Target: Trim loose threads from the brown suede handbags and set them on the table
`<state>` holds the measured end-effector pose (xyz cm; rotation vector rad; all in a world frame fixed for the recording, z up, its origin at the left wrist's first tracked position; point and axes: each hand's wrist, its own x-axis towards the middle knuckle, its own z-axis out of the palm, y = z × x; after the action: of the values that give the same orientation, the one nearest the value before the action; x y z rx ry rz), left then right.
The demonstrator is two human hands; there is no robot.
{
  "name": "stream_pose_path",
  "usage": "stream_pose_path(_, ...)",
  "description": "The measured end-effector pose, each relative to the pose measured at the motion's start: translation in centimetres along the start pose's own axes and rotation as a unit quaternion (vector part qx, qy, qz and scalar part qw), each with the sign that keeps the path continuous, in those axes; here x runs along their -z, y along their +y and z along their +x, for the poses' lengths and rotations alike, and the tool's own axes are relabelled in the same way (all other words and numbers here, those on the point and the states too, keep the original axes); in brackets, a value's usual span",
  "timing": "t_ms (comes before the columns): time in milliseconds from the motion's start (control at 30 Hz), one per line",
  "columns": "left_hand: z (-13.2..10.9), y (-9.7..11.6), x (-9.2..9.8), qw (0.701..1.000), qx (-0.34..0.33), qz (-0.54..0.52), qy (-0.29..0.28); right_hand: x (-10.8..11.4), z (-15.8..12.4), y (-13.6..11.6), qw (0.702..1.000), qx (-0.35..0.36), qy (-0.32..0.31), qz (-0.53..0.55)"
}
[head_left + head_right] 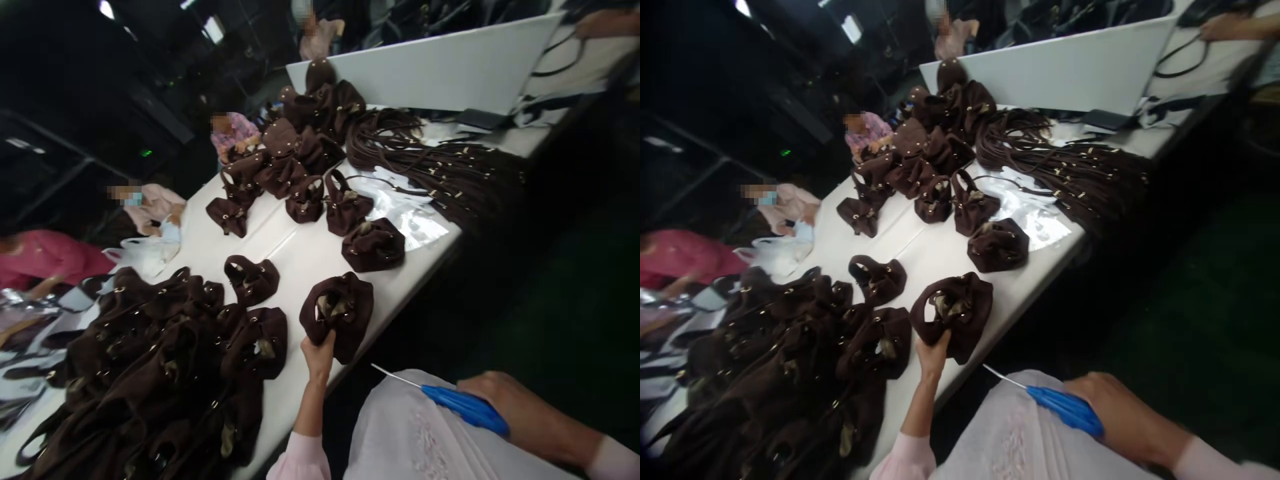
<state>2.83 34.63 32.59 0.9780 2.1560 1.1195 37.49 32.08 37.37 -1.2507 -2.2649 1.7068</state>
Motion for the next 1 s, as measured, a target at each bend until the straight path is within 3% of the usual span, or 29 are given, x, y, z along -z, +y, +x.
stream_pose_path(167,-3.4,0.5,-1.1,0.995,-0.051,0.071,-0.042,0.5,-3.7,5.4,0.993,-0.003,0.114,-0.017)
stream_pose_path(333,-5.4,0.7,-1.4,0.987,-0.081,0.126,-0.059,0.0,-6.9,7.1,0.997,-0.002,0.071,-0.016)
stream_pose_path(433,-6.1,1.2,-1.6,0.981,-0.100,0.147,-0.076,-0.2,-8.0,7.7,0.995,-0.028,0.098,-0.018)
stream_pose_path(500,-6.4,1.9,-1.5,0.970,-0.146,0.153,-0.120,0.1,-9.0,8.9,0.994,-0.052,0.101,0.002)
stream_pose_path(567,-6.6,2.9,-1.2,0.924,-0.271,0.172,-0.207,0.9,-10.5,11.0,0.993,-0.063,0.095,0.034)
stream_pose_path(667,-6.4,4.8,-0.9,0.765,-0.500,0.229,-0.335,3.0,-12.9,13.7,0.985,-0.099,0.128,0.067)
stream_pose_path(733,-6.2,5.9,-1.2,0.683,-0.567,0.262,-0.378,4.6,-13.6,13.7,0.980,-0.115,0.145,0.074)
stream_pose_path(800,-5.9,6.8,-2.0,0.641,-0.583,0.280,-0.414,5.6,-12.9,11.7,0.985,-0.092,0.131,0.062)
stream_pose_path(933,-5.6,8.0,-4.3,0.600,-0.599,0.271,-0.456,5.9,-8.8,6.3,0.993,0.008,0.117,0.018)
stream_pose_path(1000,-5.5,8.4,-5.1,0.582,-0.616,0.261,-0.462,5.5,-7.4,6.0,0.991,0.020,0.129,0.014)
